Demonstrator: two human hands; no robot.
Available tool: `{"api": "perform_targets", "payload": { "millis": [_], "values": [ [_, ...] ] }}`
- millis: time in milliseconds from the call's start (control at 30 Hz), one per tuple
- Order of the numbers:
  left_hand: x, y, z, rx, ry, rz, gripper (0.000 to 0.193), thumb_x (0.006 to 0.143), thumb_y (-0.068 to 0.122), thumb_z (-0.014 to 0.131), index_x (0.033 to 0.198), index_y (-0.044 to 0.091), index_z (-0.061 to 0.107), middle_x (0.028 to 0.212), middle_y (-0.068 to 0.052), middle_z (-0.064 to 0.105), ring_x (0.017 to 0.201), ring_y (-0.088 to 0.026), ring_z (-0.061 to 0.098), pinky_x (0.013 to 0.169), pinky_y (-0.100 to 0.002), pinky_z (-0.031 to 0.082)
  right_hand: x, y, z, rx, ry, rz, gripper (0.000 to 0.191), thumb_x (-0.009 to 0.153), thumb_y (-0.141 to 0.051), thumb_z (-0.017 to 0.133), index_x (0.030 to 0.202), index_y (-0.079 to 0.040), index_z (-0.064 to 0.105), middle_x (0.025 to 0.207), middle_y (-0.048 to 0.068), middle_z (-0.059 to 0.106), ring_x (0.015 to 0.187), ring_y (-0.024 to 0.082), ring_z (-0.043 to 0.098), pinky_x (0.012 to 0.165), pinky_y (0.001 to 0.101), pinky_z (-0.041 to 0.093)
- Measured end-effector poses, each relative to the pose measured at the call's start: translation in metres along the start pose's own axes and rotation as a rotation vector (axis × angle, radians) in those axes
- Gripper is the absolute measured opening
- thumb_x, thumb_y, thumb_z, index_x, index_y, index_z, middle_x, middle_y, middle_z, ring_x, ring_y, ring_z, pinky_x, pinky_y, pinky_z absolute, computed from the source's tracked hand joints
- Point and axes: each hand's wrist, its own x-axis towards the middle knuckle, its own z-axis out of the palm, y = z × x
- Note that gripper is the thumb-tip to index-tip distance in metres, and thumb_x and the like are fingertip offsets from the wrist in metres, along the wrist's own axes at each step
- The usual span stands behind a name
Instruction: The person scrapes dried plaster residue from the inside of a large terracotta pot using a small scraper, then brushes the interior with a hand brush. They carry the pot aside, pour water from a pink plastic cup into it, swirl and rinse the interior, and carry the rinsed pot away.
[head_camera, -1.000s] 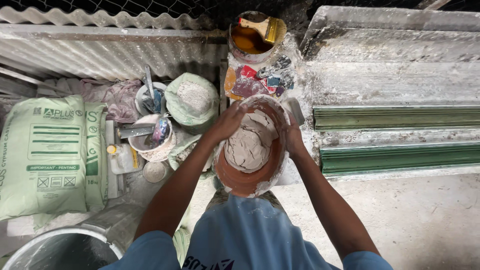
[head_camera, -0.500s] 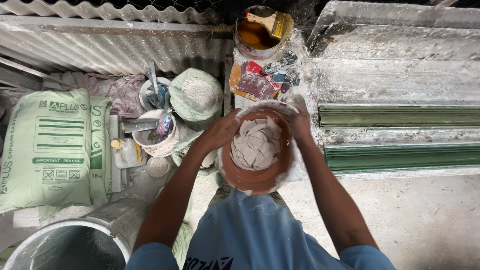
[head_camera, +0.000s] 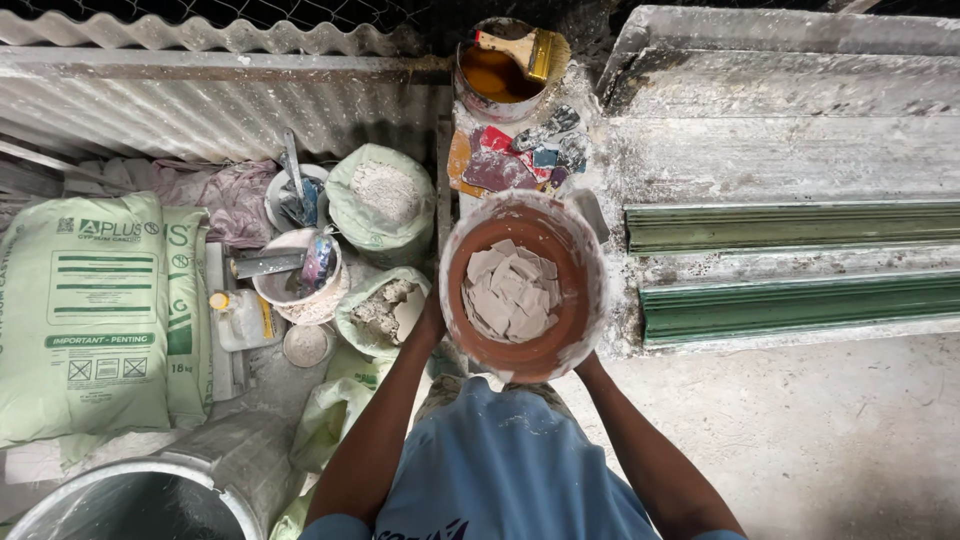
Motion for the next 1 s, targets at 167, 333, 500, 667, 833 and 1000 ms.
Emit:
{"api": "perform_targets", "payload": {
  "millis": [167, 333, 500, 667, 833, 1000],
  "values": [
    [-0.012, 0.023, 0.009, 0.938, -0.043, 0.510, 0.039, 0.107, 0.023, 0.052, 0.139, 0.002, 0.056, 0.129, -0.018, 0.066, 0.110, -0.026, 0.061, 0.098, -0.037, 0.050, -0.004, -0.016, -0.002, -0.010, -0.046, -0.088, 0.054, 0.100, -0.041, 0.051, 0.144, -0.011, 0.042, 0.145, 0.018, 0.051, 0.132, 0.031, 0.052, 0.112, 0.0465, 0.042],
    [-0.033, 0.036, 0.025, 0.651, -0.222, 0.730, 0.041, 0.107, 0.024, 0.054, 0.141, 0.002, 0.053, 0.132, -0.017, 0.063, 0.115, -0.027, 0.060, 0.101, -0.038, 0.048, -0.020, -0.031, 0.006, -0.031, -0.104, -0.155, 0.057, 0.101, -0.043, 0.050, 0.146, -0.011, 0.037, 0.148, 0.017, 0.047, 0.135, 0.031, 0.048, 0.114, 0.0465, 0.040],
    [-0.048, 0.015, 0.014, 0.385, -0.359, 0.588, 0.045, 0.106, 0.025, 0.053, 0.144, 0.003, 0.049, 0.136, -0.016, 0.060, 0.119, -0.026, 0.058, 0.104, -0.040, 0.048, -0.029, -0.036, 0.013, -0.042, -0.125, -0.208, 0.061, 0.102, -0.046, 0.049, 0.148, -0.011, 0.031, 0.151, 0.016, 0.042, 0.138, 0.030, 0.044, 0.116, 0.0465, 0.038],
    [-0.026, -0.004, 0.008, 0.254, -0.466, 0.476, 0.049, 0.105, 0.027, 0.053, 0.147, 0.004, 0.046, 0.139, -0.015, 0.057, 0.123, -0.026, 0.056, 0.106, -0.042, 0.047, -0.016, -0.042, 0.036, -0.041, -0.134, -0.269, 0.065, 0.102, -0.048, 0.048, 0.151, -0.012, 0.026, 0.154, 0.015, 0.038, 0.141, 0.030, 0.041, 0.118, 0.0465, 0.036],
    [-0.011, -0.008, 0.018, -0.210, -0.192, 0.399, 0.053, 0.104, 0.028, 0.053, 0.150, 0.004, 0.042, 0.143, -0.014, 0.053, 0.127, -0.026, 0.054, 0.108, -0.044, 0.046, 0.029, -0.040, 0.075, -0.123, -0.022, -0.192, 0.069, 0.103, -0.051, 0.047, 0.153, -0.012, 0.021, 0.157, 0.015, 0.034, 0.144, 0.030, 0.037, 0.120, 0.0465, 0.034],
    [-0.033, -0.016, 0.033, -0.776, -0.027, 0.147, 0.062, 0.102, 0.048, 0.037, 0.152, 0.010, 0.038, 0.148, -0.010, 0.050, 0.133, -0.028, 0.051, 0.112, -0.045, 0.042, 0.021, -0.044, 0.064, -0.180, -0.023, -0.193, 0.073, 0.103, -0.053, 0.046, 0.155, -0.012, 0.016, 0.161, 0.014, 0.029, 0.147, 0.029, 0.034, 0.121, 0.0465, 0.032]
  ]
}}
